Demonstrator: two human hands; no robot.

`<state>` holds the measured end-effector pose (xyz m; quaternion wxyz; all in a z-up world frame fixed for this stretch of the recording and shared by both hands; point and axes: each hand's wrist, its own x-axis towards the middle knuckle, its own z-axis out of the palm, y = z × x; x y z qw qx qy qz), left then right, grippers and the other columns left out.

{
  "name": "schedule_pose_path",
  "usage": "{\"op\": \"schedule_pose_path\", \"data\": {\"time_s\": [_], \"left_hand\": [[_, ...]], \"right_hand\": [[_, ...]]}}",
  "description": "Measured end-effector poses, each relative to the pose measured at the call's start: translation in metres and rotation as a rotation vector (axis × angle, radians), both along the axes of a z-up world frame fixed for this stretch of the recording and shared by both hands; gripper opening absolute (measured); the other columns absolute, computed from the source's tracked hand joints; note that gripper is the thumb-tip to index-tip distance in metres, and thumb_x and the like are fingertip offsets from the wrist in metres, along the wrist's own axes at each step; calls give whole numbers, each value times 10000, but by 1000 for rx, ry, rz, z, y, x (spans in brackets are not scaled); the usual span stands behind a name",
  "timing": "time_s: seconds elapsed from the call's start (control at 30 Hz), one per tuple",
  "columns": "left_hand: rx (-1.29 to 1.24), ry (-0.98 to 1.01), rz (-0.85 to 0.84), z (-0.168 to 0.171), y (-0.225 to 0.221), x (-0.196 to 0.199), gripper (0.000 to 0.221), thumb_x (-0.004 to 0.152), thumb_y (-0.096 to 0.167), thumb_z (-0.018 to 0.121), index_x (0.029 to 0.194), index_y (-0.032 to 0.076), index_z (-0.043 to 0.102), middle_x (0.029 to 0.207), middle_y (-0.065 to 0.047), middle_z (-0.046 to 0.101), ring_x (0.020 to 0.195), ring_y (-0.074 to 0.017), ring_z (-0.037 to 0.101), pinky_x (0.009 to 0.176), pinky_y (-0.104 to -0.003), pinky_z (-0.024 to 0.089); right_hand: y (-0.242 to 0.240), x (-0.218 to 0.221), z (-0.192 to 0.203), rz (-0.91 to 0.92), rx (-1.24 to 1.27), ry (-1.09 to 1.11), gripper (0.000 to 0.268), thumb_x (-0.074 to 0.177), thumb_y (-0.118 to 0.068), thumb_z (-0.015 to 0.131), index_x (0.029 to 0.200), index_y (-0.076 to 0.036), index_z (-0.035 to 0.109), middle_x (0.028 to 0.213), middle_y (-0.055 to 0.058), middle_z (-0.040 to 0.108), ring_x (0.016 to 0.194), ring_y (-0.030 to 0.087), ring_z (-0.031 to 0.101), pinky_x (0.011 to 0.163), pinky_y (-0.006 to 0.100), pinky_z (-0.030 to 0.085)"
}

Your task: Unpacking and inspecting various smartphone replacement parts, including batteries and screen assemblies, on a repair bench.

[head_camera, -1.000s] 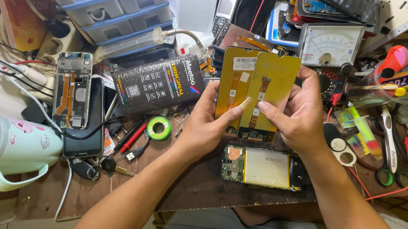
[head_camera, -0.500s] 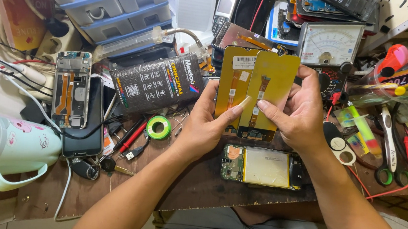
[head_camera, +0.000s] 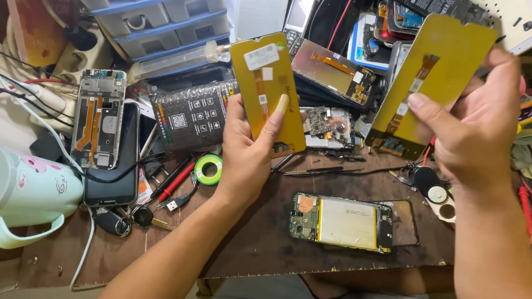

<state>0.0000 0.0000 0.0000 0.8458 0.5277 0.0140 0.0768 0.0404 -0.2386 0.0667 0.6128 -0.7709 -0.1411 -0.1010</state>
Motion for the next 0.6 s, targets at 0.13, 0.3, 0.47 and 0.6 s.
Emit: {"op": "schedule_pose_path", "data": {"time_s": [0.13, 0.3, 0.47, 0.6], "left_hand": [[-26, -31, 58, 1, 1, 0, 372, 989, 207, 617, 1291, 111, 423, 1304, -139, 642, 1000, -301, 781, 831, -447, 686], [-23, -25, 68, 1, 0, 1, 359, 977, 205, 628, 1266, 100, 442, 1287, -141, 659, 981, -294, 781, 839, -457, 689], [-64, -38, 85, -1, 1, 3, 322, 983, 172, 628, 1229, 90, 438, 1225, -144, 674, 956, -282, 775, 788, -454, 682], [-96, 0, 81, 3, 2, 4, 336, 977, 171, 624, 1243, 82, 438, 1238, -163, 681, 955, -297, 776, 814, -459, 673]], "right_hand": [[14, 24, 38, 214, -200, -83, 491, 987, 203, 520, 1326, 78, 186, 1240, 444, 551, 1125, 514, 643, 987, 588, 614], [47, 74, 55, 329, -440, 157, 558, 915, 78, 589, 1392, -11, 313, 1343, 296, 623, 1150, 337, 713, 937, 475, 620], [83, 113, 54, 337, -962, 251, 689, 829, -108, 697, 1461, -145, 426, 1220, 137, 639, 924, 270, 619, 705, 395, 476], [105, 120, 48, 347, -1082, 516, 722, 878, 23, 652, 1513, -219, 406, 1033, 144, 654, 791, 271, 642, 610, 393, 486]]}}
